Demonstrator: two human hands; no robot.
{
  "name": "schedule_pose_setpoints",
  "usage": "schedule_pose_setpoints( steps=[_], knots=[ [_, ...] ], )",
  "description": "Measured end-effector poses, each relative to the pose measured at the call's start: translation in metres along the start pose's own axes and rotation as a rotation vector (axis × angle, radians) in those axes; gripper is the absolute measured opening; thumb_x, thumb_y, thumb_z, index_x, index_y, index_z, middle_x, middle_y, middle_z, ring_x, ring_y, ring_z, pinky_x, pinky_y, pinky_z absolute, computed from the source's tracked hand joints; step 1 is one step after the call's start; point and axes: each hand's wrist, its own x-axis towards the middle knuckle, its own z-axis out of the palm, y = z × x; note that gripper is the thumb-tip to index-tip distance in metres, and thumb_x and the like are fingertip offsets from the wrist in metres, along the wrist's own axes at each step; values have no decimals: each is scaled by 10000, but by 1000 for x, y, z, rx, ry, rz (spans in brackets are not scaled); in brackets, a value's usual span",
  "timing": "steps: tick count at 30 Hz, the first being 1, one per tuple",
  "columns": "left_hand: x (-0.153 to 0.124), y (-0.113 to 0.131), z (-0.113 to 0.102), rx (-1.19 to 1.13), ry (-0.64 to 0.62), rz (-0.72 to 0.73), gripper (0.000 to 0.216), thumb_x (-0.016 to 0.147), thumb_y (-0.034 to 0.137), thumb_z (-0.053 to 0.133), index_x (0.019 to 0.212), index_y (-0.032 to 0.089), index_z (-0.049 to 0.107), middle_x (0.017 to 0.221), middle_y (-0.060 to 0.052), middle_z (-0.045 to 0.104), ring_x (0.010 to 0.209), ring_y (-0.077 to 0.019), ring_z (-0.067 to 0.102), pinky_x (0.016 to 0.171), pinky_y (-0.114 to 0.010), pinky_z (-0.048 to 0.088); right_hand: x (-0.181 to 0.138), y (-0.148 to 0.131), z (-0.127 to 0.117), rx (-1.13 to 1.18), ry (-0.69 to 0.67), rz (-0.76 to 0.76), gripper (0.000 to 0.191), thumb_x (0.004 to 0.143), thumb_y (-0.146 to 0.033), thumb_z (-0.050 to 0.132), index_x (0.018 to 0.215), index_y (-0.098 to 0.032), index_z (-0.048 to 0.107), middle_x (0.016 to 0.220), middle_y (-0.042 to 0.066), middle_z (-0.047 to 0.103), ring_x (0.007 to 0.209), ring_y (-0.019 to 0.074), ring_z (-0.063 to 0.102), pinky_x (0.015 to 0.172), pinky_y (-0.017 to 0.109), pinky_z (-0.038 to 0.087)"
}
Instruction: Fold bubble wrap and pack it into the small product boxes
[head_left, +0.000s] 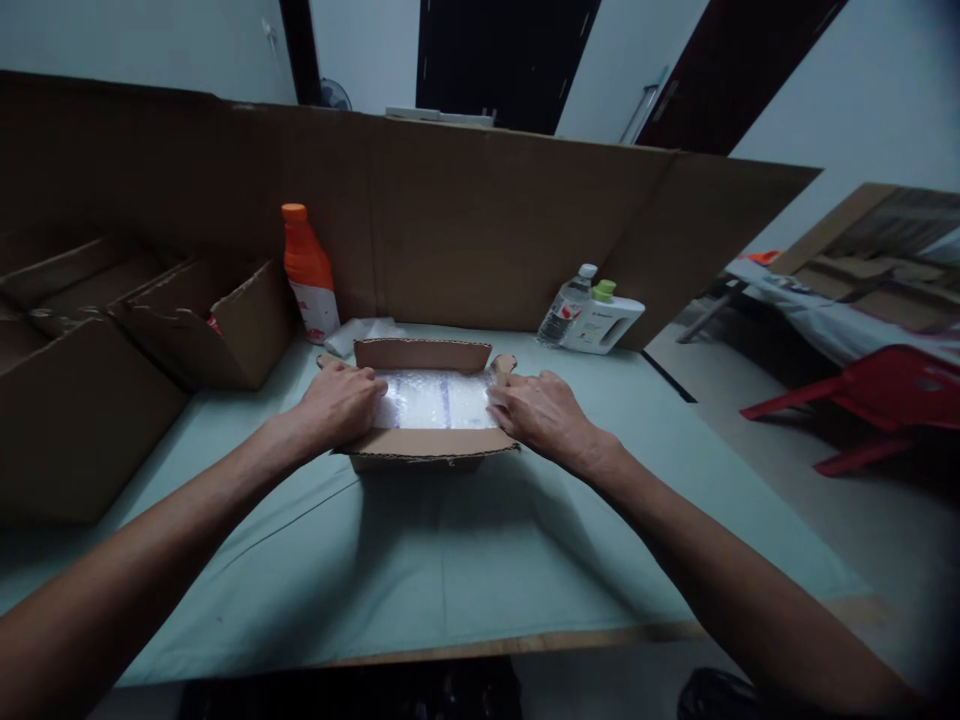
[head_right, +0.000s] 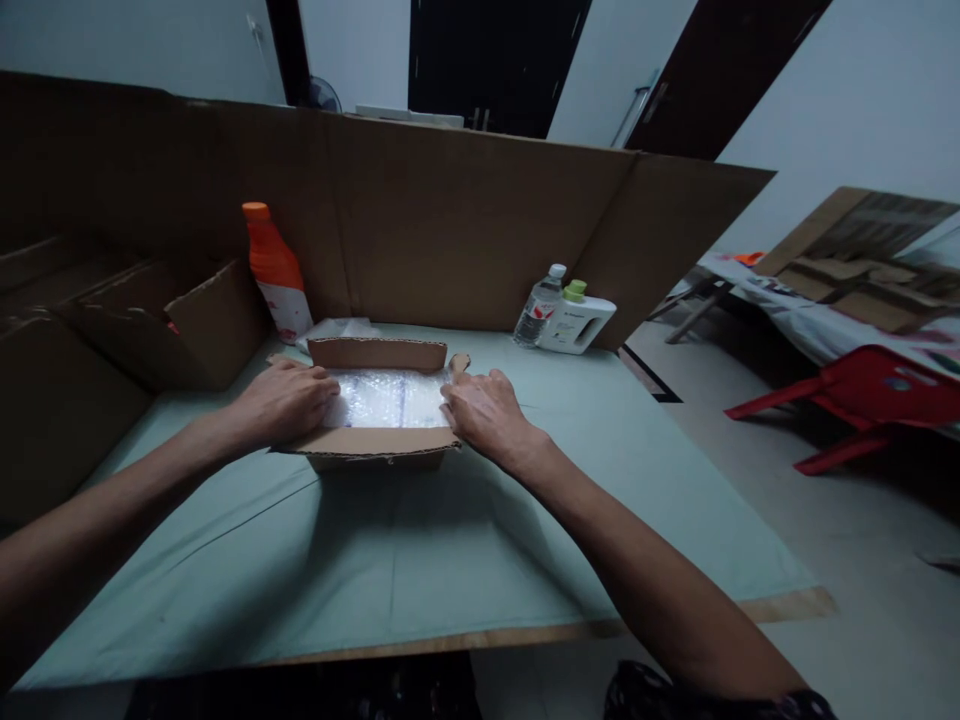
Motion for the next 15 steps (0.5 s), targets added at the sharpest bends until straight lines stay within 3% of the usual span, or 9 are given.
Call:
schedule_pose_setpoints(
  steps=[4,10,15],
  knots=[
    [-1,5,-2,4,20,-35,247,836,161,469,863,148,714,920,-151,737,821,-297,698,747,-407,421,0,-2,0,1,-24,-15,348,1007,-252,420,973,-114,739,1051,191,726,904,255,678,762,353,330],
    [1,12,6,8,79,-61,247,844,140,465,854,132,712,866,-189,723,900,-327,679,810,-467,410,12,-14,-9,-16,-133,-44,299,899,-49,459,928,-79,754,922,216,753,900,291,695,802,399,304],
    [-5,5,5,-19,101,-62,214,825,163,507,824,145,721,892,-179,730,959,-344,658,856,-493,435,11,-2,-3,53,-55,-24,315,979,-194,445,1030,-97,740,957,194,758,877,272,689,753,361,320]
  ],
)
